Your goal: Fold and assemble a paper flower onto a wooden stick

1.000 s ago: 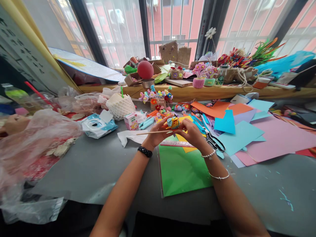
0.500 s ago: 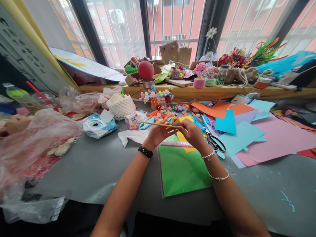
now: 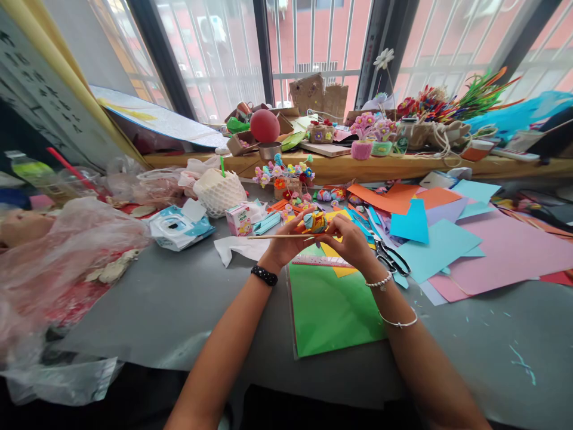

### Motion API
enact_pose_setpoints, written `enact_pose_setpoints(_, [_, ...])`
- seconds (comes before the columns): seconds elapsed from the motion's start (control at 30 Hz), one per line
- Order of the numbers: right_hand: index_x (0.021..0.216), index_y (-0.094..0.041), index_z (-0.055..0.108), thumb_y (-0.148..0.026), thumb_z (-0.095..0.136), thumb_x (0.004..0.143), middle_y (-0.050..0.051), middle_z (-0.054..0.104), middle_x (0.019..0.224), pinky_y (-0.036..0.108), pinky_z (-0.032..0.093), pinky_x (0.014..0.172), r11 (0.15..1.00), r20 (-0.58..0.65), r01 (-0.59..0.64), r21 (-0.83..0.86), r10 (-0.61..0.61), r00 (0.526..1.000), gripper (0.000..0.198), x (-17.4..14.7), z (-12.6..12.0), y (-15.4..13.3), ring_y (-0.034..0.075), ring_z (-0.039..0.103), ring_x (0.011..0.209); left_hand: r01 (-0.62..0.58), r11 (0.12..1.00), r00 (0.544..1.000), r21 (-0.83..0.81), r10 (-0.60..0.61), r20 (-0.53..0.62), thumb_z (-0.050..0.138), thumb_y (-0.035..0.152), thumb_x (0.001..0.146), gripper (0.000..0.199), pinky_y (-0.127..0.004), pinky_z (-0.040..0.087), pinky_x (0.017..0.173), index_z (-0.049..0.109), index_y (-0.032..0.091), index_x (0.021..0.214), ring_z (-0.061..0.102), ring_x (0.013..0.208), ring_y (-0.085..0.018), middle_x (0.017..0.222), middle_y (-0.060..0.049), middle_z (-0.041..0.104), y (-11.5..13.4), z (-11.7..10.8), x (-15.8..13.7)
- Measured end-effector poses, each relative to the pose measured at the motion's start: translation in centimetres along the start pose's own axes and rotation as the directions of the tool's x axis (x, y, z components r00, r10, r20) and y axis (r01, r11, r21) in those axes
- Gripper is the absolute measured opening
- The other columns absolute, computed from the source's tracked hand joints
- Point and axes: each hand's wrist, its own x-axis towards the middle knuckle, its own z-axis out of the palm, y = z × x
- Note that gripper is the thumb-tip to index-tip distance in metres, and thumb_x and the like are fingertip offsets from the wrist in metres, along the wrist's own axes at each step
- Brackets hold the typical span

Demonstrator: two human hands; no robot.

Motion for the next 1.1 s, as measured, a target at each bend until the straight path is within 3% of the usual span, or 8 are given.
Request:
enact_pose_setpoints(0.73, [0.063,-0.021,0.038,-0.031,0.062,0.072,0.000,0.045,0.067,0.026,0.035,0.056,1.000,0.023,0.004,-0.017,-0.004,1.000,0.027,0.04,-0.15,-0.27,0.013,0.041,0.062,-0.011,1.000,0.997,0.016,0.010,0.074,0.043,0.026,0.083,0.042,-0.031,0.046,0.080,0.044,0.020,0.124,0.059,0.093,-0.020,0.104,-0.007,0.062,-0.21,-0.77,0.20])
enact_pose_setpoints(1.1, [0.063,-0.021,0.042,-0.038,0.060,0.073,0.001,0.049,0.066,0.028,0.037,0.058,0.999,-0.043,0.017,0.036,-0.015,0.999,0.027,0.11,0.16,-0.04,0.015,0.045,0.064,-0.032,0.999,0.999,0.037,0.031,0.017,0.044,0.019,0.082,0.040,-0.028,0.046,0.078,0.045,0.023,0.122,0.060,0.089,-0.016,0.103,-0.004,0.062,-0.33,-0.78,0.53])
